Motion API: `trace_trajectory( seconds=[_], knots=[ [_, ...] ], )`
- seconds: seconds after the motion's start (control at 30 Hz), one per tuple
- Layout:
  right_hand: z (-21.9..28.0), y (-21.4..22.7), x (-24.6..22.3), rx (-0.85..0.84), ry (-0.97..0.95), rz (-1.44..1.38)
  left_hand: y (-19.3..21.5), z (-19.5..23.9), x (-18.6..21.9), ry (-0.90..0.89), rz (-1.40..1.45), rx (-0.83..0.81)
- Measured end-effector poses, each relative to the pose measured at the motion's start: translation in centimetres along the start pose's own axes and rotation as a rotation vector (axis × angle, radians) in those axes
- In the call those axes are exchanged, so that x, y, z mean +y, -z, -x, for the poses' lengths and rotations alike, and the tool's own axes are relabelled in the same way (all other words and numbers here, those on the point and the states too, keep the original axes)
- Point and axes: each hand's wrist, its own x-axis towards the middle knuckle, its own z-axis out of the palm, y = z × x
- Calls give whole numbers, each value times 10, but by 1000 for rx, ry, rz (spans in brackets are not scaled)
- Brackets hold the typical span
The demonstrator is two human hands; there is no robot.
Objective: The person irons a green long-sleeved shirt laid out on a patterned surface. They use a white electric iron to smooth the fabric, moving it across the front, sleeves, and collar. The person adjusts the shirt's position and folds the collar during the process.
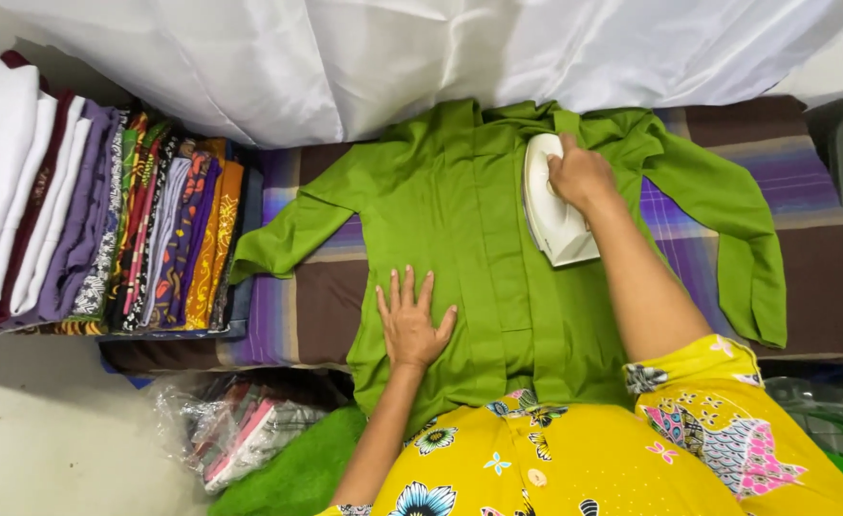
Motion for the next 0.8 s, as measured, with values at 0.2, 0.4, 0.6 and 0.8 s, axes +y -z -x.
trace_trajectory(
  seconds=[0.2, 0.4, 0.6, 0.8],
  knots=[
    [139, 32, -33, -169, 8, 37, -3, 1, -1, -3, -17, -1],
    [273, 43, -13, -382, -13, 94, -3, 2, -2, -21, -6, 26],
    [299, 10, 29, -329, -22, 215, -2, 1, -1, -33, -3, 15],
    [268, 45, -9, -283, 6, 45, 3, 1, 2, -14, 19, 36]
  ],
)
